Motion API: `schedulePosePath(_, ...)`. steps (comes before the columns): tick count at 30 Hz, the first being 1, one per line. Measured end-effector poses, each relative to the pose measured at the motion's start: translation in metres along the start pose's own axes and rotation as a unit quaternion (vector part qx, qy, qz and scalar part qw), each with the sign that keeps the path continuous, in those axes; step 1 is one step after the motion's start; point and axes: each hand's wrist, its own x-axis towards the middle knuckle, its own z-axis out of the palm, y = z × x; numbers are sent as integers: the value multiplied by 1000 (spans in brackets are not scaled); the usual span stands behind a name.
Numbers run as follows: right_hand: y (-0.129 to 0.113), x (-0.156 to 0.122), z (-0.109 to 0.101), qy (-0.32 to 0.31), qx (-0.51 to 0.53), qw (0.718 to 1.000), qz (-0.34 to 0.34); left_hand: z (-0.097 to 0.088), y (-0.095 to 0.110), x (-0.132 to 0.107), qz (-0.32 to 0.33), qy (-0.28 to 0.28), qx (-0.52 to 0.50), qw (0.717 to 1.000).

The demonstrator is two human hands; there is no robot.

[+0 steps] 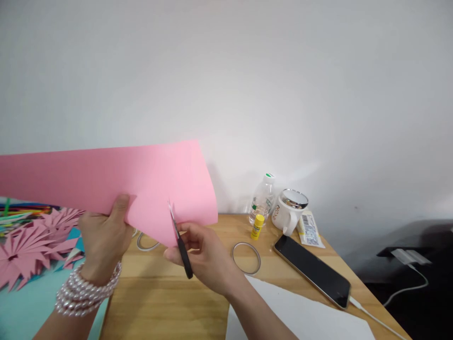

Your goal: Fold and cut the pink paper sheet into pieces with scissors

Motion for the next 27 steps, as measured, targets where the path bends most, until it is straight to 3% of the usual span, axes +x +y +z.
schedulePosePath(3,0,0,1,41,21,999,16,2,8,2,-60,-58,-136,987)
schedulePosePath(6,0,0,1,90,38,994,44,3,16,2,-94,-101,-285,949)
schedulePosePath(8,-1,0,0,102,47,992,56,2,19,3,-110,-119,-329,930)
schedulePosePath(14,0,1,-1,98,57,992,57,-6,21,8,-150,-177,-310,922)
schedulePosePath(18,2,2,-2,83,46,995,43,-10,21,13,-236,-219,-318,892)
schedulePosePath(22,4,2,-5,55,51,996,39,-12,24,14,-309,-204,-339,865)
schedulePosePath(27,1,-1,-10,-22,60,998,12,-13,24,13,-322,-201,-355,854)
